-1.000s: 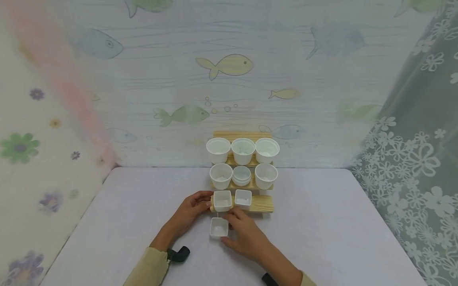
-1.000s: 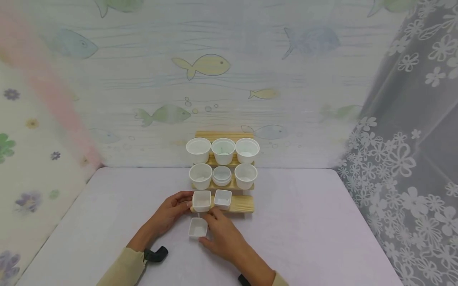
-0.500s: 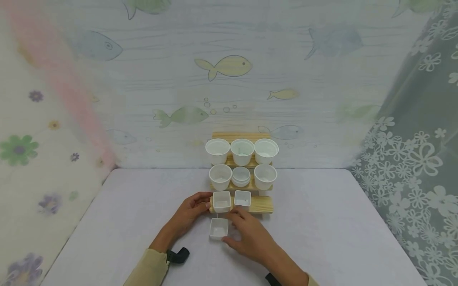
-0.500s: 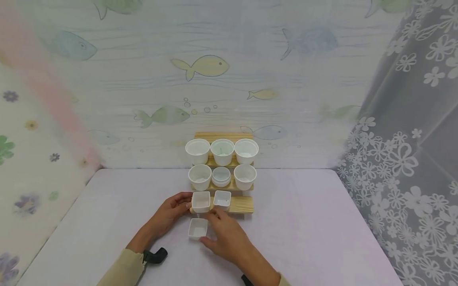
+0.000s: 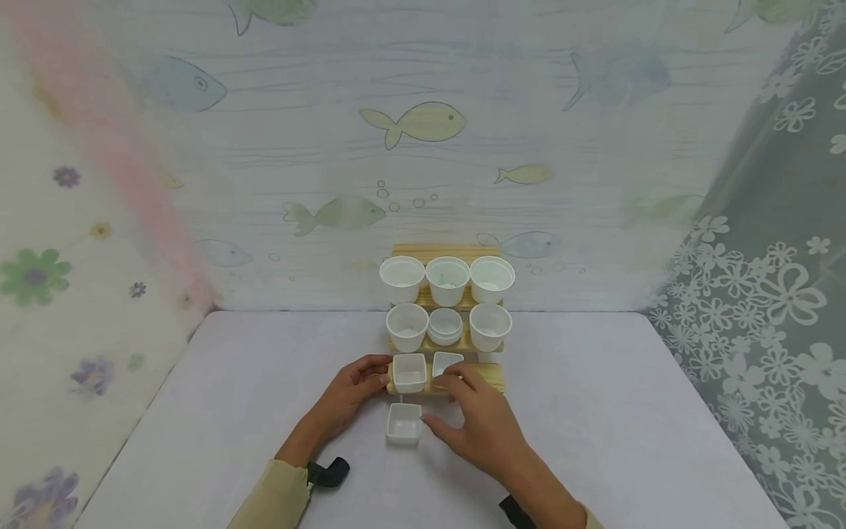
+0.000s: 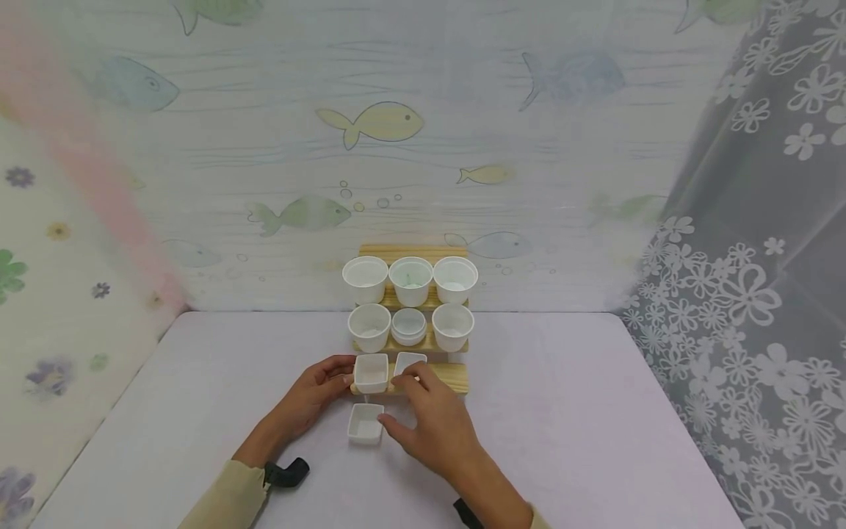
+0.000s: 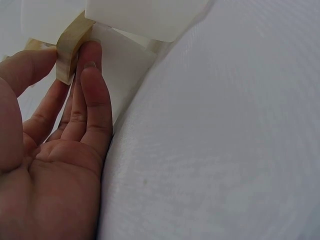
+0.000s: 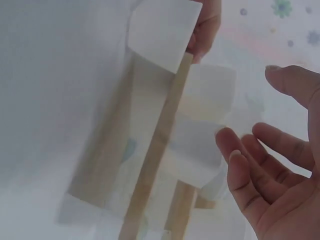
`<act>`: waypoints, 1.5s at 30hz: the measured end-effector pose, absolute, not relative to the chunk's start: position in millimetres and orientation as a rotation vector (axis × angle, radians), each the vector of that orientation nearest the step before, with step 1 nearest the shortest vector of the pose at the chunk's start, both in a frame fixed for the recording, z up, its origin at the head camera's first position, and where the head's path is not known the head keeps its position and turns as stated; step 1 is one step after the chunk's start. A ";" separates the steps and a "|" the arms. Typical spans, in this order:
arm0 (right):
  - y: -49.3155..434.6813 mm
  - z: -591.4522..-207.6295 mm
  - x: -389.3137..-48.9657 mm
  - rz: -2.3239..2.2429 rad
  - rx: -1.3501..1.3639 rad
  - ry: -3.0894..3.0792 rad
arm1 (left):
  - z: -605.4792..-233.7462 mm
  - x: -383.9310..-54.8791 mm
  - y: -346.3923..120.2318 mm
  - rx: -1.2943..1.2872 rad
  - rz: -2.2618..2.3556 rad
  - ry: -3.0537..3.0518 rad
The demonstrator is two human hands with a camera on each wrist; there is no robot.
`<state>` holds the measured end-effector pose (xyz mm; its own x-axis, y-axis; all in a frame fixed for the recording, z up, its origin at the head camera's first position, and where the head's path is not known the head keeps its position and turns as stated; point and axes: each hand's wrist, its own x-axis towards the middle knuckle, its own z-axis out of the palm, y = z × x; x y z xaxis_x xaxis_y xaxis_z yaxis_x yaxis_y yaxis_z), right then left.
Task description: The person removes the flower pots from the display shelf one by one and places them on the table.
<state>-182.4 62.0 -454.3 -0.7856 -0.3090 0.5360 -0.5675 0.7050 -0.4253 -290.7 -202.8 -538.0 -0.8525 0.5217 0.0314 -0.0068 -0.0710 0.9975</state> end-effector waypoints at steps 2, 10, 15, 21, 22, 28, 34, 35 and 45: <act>63.0 -452.5 -186.1 0.796 0.652 -2.460 | -537.5 -294.9 -203.6 0.558 1.980 1.841; 66.9 -452.1 -203.4 0.725 0.588 -2.409 | -535.5 -311.4 -206.3 0.579 1.966 1.822; 68.1 -453.6 -213.0 0.708 0.527 -2.409 | -534.6 -321.9 -208.0 0.593 1.955 1.812; 71.7 -457.8 -220.5 0.694 0.484 -2.410 | -534.0 -326.3 -208.8 0.581 1.942 1.813; 72.1 -458.5 -221.7 0.699 0.480 -2.410 | -533.9 -327.0 -208.9 0.579 1.941 1.814; 73.1 -463.7 -228.1 0.730 0.488 -2.404 | -534.0 -331.1 -209.7 0.582 1.943 1.805; 74.0 -471.2 -233.4 0.718 0.515 -2.405 | -535.8 -333.3 -210.3 0.595 1.942 1.807; 74.2 -472.5 -234.1 0.714 0.516 -2.411 | -536.0 -333.4 -210.5 0.596 1.940 1.808; 73.7 -475.6 -236.0 0.716 0.510 -2.451 | -538.4 -334.7 -211.0 0.604 1.931 1.818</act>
